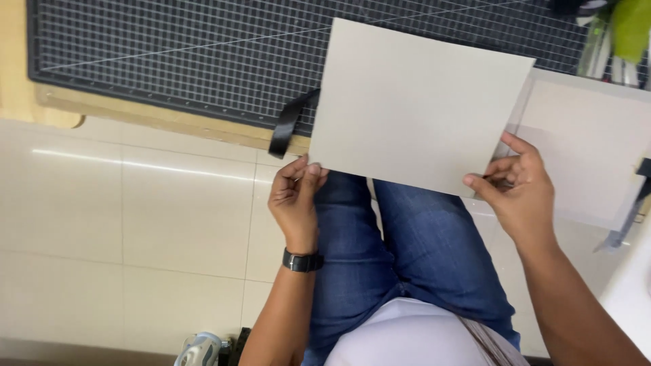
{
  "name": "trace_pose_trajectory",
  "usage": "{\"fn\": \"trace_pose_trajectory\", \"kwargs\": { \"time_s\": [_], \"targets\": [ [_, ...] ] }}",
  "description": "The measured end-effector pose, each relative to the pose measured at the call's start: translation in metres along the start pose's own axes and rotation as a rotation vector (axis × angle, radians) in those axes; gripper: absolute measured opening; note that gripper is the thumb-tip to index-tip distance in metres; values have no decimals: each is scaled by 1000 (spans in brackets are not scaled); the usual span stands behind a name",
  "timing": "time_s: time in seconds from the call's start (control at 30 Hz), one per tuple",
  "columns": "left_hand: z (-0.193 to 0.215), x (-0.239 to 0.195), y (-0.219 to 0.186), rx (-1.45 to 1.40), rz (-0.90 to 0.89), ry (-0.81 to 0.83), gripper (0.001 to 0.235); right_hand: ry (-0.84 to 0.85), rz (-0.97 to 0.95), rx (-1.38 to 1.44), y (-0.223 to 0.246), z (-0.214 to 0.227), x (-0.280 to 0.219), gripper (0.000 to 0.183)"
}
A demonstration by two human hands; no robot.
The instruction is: Smoothing a white sheet onto a board using a scraper and finishing the edges with a stylus tool.
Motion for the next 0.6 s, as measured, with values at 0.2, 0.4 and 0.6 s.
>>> {"fn": "trace_pose_trajectory", "kwargs": {
  "time_s": [0.2, 0.4, 0.6],
  "targets": [
    [2, 0, 8, -45, -35, 52, 29, -13, -8, 0, -1, 0, -1, 82],
    [1, 0, 4, -94, -55, 56, 36, -7, -3, 28, 0, -2, -2, 80],
    [1, 2, 6, -110, 3, -19, 27, -10, 13, -6, -2, -1, -1, 82]
  ]
}}
Point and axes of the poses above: each hand's wrist, its own x-axis towards the middle knuckle, its own z-axis out of the back of the hand, y = z × x, the point moved 8 cm from there along x, towards the middle knuckle, and after that the axes turned 9 degrees about x, right-handed, at the moved point
